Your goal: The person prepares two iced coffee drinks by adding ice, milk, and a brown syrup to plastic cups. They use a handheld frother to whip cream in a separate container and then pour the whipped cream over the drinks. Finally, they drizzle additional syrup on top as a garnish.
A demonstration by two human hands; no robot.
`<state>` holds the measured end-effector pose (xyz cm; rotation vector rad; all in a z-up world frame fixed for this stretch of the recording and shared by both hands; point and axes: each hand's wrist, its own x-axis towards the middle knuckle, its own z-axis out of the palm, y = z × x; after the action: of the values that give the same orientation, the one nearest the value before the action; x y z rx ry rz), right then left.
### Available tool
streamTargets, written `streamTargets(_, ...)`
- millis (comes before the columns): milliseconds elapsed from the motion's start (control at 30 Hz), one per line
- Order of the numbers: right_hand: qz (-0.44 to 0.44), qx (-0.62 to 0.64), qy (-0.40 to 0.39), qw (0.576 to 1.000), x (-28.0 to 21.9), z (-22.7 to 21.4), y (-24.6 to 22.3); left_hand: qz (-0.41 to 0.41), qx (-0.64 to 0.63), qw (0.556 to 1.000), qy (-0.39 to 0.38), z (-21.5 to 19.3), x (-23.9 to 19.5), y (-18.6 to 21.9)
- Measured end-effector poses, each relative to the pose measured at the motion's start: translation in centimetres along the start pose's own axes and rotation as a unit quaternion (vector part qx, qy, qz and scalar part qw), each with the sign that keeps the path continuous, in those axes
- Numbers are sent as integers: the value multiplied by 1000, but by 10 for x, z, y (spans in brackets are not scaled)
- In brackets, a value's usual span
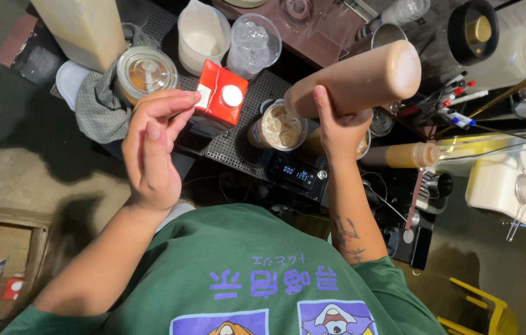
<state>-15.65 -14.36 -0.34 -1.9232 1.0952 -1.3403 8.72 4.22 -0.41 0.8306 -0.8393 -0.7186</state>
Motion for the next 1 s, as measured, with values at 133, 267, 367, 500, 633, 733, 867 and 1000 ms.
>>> streamTargets(133, 0, 19, 2, 1000, 0, 4, 0, 3, 7, 1000, 3, -2, -3, 1)
streamTargets(267, 2, 35, -10, 999, -1, 12, -5, 1, 13, 1000, 12, -5, -7, 3)
streamTargets(367, 20, 34, -28, 999, -4, 14, -11, 0, 12, 1000, 17, -7, -9, 5)
streamTargets(500, 41, 44, -44, 997, -8, 13, -18, 1, 20, 1000, 18, -7, -12, 9)
streamTargets(633, 65, 36, -67, 995, -14, 5, -22, 1, 20, 1000, 10, -5, -16, 8)
streamTargets(733, 65, 21, -79, 995, -17, 0, -25, -51, 6, 999, -16, 2, -18, -4)
streamTargets(867, 68, 49, -101, 991, -19, -10, -32, -219, 118, 959, -139, 25, -27, -42)
streamTargets(1000, 92, 33, -139, 986, -17, -24, -36, -198, 268, 920, -205, 47, -44, -89)
